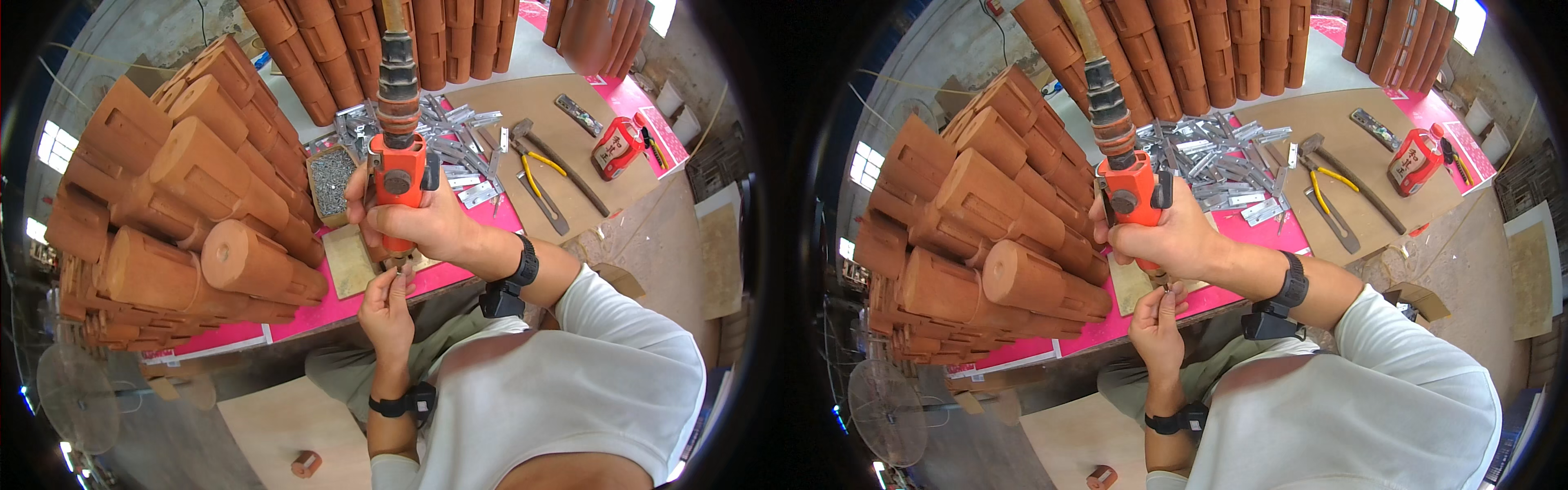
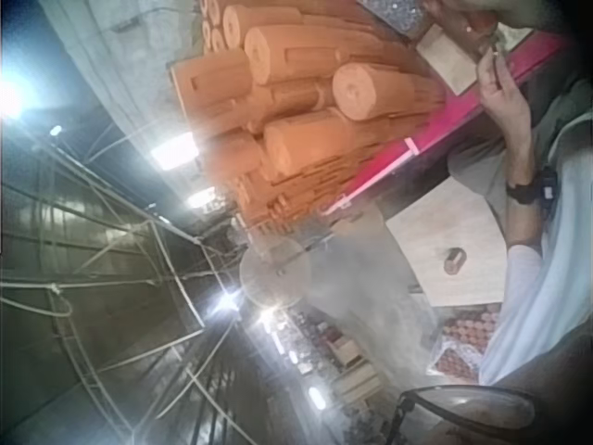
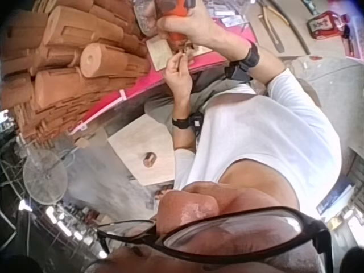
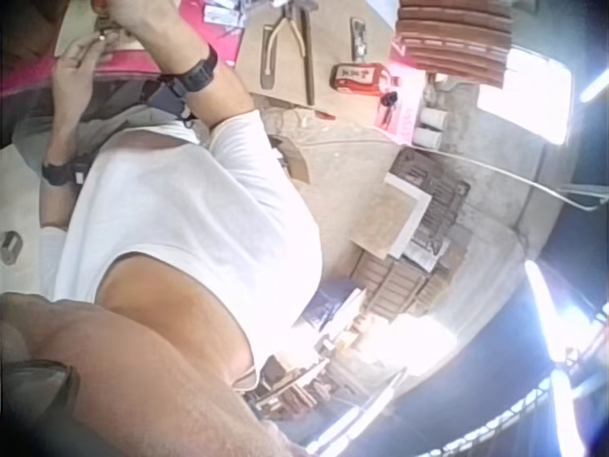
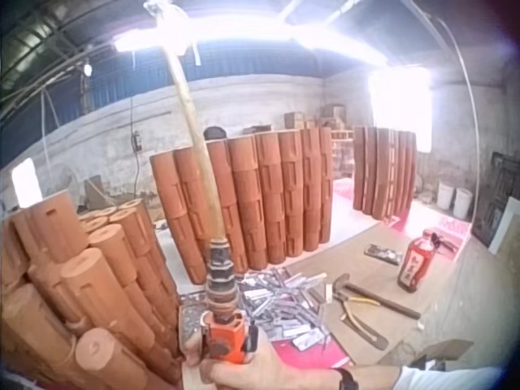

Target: Assembling wooden or bamboo components using a pneumatic screwdriver and metal fasteners.

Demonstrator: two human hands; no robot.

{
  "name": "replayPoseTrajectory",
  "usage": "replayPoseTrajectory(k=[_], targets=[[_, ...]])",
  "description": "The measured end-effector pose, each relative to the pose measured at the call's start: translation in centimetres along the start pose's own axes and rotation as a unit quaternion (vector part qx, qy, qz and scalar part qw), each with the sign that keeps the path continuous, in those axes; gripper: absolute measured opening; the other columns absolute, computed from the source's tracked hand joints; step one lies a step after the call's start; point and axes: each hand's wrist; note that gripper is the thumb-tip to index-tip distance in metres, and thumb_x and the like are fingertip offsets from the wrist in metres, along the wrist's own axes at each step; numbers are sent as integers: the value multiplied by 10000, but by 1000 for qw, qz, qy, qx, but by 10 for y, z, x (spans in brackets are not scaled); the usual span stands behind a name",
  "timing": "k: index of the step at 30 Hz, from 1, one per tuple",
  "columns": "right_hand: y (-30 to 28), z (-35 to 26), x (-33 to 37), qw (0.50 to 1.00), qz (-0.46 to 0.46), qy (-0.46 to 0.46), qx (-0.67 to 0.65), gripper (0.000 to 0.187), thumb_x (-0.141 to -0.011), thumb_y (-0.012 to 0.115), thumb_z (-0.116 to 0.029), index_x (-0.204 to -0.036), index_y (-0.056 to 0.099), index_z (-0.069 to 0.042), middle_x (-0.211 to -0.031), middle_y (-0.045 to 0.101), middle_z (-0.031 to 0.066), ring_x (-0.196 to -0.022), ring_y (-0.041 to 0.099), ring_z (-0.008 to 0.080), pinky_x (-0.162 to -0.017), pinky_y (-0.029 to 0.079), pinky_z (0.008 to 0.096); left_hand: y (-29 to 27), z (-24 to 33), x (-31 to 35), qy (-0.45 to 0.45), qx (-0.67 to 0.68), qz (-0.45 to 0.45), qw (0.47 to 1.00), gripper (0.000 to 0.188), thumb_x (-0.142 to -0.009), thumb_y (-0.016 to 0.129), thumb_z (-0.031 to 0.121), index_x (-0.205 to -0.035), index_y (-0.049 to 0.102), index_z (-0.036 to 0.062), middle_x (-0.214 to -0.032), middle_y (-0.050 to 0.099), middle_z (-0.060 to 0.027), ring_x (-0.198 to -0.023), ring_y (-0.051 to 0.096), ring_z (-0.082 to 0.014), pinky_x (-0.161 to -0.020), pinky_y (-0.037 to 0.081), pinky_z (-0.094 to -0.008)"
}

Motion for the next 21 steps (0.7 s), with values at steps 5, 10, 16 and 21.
replayPoseTrajectory(k=[5,10,16,21], targets=[[0,2,2,1000,-3,-2,-15,223,-775,608,32,-994,642,17,-863,681,82,-703,651,125,-630,542,289,3,-1,1,24,-3,0,1000,158,-1004,619,51,-1107,620,-68,-1039,737,-146,-933,723,-191,-800,601,-303],[-1,4,3,1000,-8,8,-20,230,-769,605,37,-995,642,15,-863,678,75,-710,648,123,-631,535,284,2,-6,0,56,-95,39,993,116,-950,701,37,-1025,682,-50,-1024,729,-114,-818,677,-129,-732,551,-250],[-6,11,1,1000,-21,7,4,243,-754,608,37,-993,638,6,-862,665,52,-784,629,101,-663,525,272,5,3,-16,215,-274,65,935,149,-816,796,50,-955,742,44,-1054,675,-82,-995,610,-262,-863,496,-357],[-8,19,-16,997,-3,-51,57,251,-770,624,32,-1018,625,-3,-884,659,47,-815,620,101,-705,526,278,5,9,-53,252,-350,68,899,150,-785,798,72,-920,745,32,-1151,652,-84,-1153,535,-316,-989,436,-437]])
Point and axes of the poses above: each hand's wrist, its own x-axis away from the middle knuckle, its own y-axis out of the palm, z = x × y
